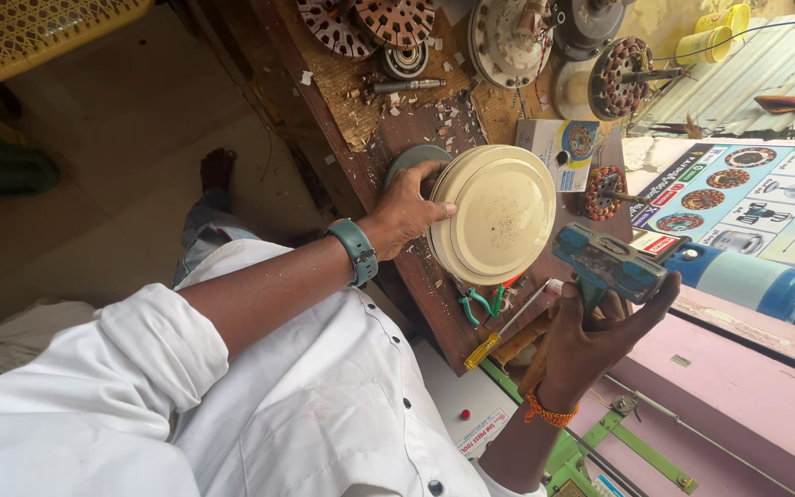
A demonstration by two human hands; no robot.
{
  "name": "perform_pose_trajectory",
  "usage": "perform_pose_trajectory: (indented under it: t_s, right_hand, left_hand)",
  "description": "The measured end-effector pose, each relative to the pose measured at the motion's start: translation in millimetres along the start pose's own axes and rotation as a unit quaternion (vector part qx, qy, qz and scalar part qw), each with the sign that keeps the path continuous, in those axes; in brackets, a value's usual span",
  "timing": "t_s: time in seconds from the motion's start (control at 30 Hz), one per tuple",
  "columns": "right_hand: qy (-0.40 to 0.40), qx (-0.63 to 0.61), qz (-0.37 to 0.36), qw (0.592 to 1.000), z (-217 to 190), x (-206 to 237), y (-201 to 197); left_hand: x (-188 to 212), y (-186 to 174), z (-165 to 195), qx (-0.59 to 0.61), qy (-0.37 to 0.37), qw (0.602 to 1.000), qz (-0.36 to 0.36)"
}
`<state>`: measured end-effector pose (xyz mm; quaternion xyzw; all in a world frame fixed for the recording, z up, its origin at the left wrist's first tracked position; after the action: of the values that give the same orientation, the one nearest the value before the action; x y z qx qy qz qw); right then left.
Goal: The person assembles an electric motor by placing a stator into a housing, tapping it with a hammer, and securing the cover with multiple screws using screwdrivers. The person then removes the cover to inspect the assembly.
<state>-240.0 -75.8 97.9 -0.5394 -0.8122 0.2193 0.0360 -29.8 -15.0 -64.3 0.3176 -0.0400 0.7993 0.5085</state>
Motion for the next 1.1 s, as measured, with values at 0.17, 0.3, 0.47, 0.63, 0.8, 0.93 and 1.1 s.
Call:
perform_pose_trajectory:
  t_s: [0.17,0.3,0.47,0.63,0.8,0.93,1.1]
  right_hand:
    - [0.004,0.053,-0.008,0.999,0,3,12]
    - [0.083,0.096,-0.036,0.991,4,4,21]
    - [-0.015,0.115,-0.029,0.993,3,7,21]
    - [0.009,0.143,-0.047,0.989,9,7,21]
    - [-0.002,0.078,-0.003,0.997,11,5,20]
    - [-0.010,0.140,-0.081,0.987,10,4,22]
    - [0.000,0.068,-0.040,0.997,5,3,18]
  left_hand:
    - [3,4,-3,-0.047,0.022,0.998,0.022]
    - [4,5,-5,-0.086,0.022,0.996,0.027]
    - [7,4,-8,-0.090,0.012,0.995,0.029]
    - [12,7,-5,-0.123,0.038,0.991,0.048]
    - [14,8,-5,-0.138,0.031,0.989,0.048]
    - [17,11,-9,-0.151,0.076,0.982,0.083]
    - [16,16,-12,-0.164,0.109,0.973,0.117]
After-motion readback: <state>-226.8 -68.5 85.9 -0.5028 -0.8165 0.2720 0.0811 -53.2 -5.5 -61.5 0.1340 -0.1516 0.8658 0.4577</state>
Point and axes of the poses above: each hand's wrist, its own x-axis away from the middle knuckle, its own y-axis out of the palm, z = x × y, the point moved 1 cm from there along -x, towards the middle knuckle, and after that the axes turned 15 degrees about -x, right-handed, at the moved point
